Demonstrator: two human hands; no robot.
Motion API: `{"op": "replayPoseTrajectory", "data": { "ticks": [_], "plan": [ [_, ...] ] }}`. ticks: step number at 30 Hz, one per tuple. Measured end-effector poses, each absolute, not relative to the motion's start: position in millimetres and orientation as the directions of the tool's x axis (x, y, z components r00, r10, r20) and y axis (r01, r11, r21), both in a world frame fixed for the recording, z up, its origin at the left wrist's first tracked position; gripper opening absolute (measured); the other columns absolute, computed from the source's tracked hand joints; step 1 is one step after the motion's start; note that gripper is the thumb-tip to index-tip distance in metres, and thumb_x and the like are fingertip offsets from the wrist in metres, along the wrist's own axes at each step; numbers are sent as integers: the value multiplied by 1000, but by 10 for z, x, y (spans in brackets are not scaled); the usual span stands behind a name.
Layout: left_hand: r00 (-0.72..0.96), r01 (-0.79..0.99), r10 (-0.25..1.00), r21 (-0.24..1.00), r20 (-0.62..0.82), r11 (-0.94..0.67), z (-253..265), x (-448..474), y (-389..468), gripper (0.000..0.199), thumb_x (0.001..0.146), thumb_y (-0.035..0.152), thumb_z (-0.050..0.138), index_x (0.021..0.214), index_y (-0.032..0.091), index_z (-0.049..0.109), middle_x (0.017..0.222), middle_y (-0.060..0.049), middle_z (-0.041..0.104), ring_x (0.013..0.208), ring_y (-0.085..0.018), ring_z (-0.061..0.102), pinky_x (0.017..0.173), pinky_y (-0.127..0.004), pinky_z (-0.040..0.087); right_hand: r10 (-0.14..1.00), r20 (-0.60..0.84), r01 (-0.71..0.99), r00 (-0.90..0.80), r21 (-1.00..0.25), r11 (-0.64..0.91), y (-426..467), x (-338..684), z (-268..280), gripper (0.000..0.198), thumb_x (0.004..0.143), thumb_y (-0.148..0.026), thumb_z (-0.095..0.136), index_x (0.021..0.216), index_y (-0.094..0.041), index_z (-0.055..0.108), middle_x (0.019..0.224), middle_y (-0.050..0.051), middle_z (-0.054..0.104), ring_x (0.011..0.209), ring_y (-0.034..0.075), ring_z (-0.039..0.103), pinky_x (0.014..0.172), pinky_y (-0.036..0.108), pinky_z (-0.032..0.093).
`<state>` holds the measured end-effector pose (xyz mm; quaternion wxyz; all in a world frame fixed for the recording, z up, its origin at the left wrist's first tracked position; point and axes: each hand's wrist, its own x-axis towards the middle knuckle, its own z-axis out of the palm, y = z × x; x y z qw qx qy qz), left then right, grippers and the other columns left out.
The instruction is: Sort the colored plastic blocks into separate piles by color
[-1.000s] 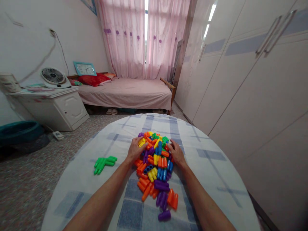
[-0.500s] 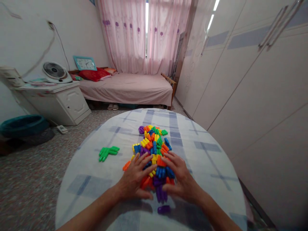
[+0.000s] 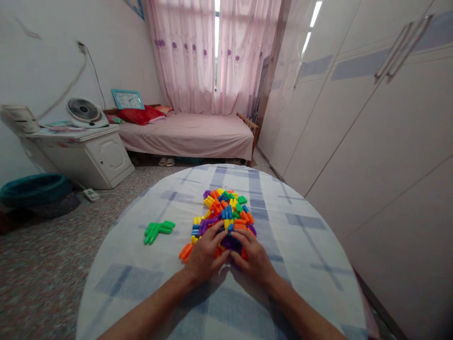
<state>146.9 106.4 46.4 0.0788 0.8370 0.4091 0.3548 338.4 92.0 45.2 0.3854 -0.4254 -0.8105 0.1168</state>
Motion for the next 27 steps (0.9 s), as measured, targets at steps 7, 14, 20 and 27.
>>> {"op": "replayPoseTrajectory", "data": {
  "ticks": [7,14,20,27],
  "plan": [
    [169,686,826,538,538,-490,866,1583,1855,22,85,30,52,102,20,63,110,-7,63,106,-20,60,94,-36,49,854,480,627,-201,-607,488,1610,3202,903,35,82,-29,60,115,-22,59,113,7,62,109,21,55,98,41,43],
    [61,710,876,596,479,-376,783,1271,2718,30,89,37,43,100,18,63,115,-9,62,113,-22,54,102,-39,39,929,358,673,-96,-664,325,2523,3582,817,41,92,-44,39,114,-19,62,119,10,62,114,22,54,103,40,36],
    [336,647,914,649,228,-400,535,1215,3285,44,91,44,30,85,21,66,92,-6,70,99,-22,60,96,-38,42,974,165,671,-152,-706,225,3179,3693,452,49,91,-49,36,117,-18,64,129,10,59,124,25,50,107,40,33],
    [438,441,896,850,78,-289,625,1489,3322,63,88,60,27,101,14,68,99,-7,70,93,-22,62,86,-33,45,911,107,470,-399,-829,304,3274,3443,508,49,91,-52,37,113,-19,64,110,4,67,104,21,59,94,37,43]
  ]
}}
